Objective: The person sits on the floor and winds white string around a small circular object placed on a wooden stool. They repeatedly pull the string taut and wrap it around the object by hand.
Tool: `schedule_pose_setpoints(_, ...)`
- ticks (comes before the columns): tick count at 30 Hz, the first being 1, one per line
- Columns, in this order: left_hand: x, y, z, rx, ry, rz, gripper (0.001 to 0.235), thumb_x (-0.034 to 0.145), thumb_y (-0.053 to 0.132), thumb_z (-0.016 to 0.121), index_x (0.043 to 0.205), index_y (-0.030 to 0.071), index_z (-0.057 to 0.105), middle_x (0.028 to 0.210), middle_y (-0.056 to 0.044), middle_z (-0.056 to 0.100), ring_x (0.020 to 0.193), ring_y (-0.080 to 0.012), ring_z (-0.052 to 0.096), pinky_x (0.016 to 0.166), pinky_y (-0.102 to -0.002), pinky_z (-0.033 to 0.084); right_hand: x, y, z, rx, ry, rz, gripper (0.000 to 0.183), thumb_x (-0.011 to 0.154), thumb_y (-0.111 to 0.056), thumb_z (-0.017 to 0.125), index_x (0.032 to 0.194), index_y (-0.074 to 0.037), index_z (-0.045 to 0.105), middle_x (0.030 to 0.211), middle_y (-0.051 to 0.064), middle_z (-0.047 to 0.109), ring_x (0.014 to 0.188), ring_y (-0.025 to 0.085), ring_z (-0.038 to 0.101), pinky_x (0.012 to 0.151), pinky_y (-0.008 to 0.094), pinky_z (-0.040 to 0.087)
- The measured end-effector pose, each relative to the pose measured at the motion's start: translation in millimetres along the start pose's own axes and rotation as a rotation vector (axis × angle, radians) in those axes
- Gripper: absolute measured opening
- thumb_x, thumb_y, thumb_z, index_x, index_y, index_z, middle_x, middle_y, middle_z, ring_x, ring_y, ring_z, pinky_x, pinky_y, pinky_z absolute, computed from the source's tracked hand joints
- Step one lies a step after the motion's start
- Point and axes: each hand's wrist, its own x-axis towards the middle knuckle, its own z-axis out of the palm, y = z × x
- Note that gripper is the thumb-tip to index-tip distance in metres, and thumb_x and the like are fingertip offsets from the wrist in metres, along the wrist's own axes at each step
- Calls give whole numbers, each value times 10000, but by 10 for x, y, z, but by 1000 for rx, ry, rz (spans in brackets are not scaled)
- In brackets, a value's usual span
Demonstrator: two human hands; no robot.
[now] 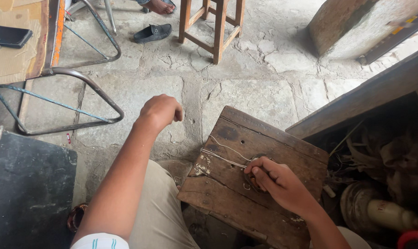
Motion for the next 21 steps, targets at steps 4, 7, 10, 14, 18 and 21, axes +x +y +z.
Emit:
schedule_pose_setpoints(4,-70,257,65,213,288,198,466,853,29,604,1285,180,695,1435,-148,551,1235,-340,557,1025,-559,412,-17,38,16,7,18,-33,255,1046,-224,489,1054,-51,677,612,10,554,530,100,498,489,298,408)
schedule_pose_setpoints(7,-186,635,135,181,511,450,400,851,18,614,1209,181,694,1439,-83,582,1340,-306,510,1150,-504,376,-24,98,26,-27,17,-8,254,1036,-238,489,1062,-67,675,603,14,540,543,102,503,503,294,414)
schedule_pose_setpoints(10,-384,1060,267,-182,358,762,280,1006,171,576,1273,123,646,1285,-73,703,1226,-214,663,1022,-328,591,-27,179,29,57,61,-4,302,1092,-243,462,977,-43,656,651,9,527,584,99,482,525,290,421)
schedule_pose_setpoints(14,-610,1361,400,-356,138,908,546,1064,500,334,1229,86,649,1006,-100,750,888,-256,742,746,-394,611,-32,211,10,169,114,24,318,1077,-260,426,1053,-49,663,698,-9,542,608,80,510,536,263,445)
schedule_pose_setpoints(18,-553,1359,410,-417,-114,754,555,1071,518,270,1076,92,625,683,-105,677,618,-221,715,579,-340,575,-34,24,-50,220,135,-34,332,1047,-203,511,1328,-26,530,664,-10,552,526,72,471,454,217,397)
schedule_pose_setpoints(21,-434,1268,354,-487,-101,758,490,1060,482,368,913,120,662,652,-72,635,537,-203,612,515,-324,514,52,-354,-252,69,288,-169,823,961,-58,595,1612,-41,91,674,17,658,493,81,562,366,197,441)
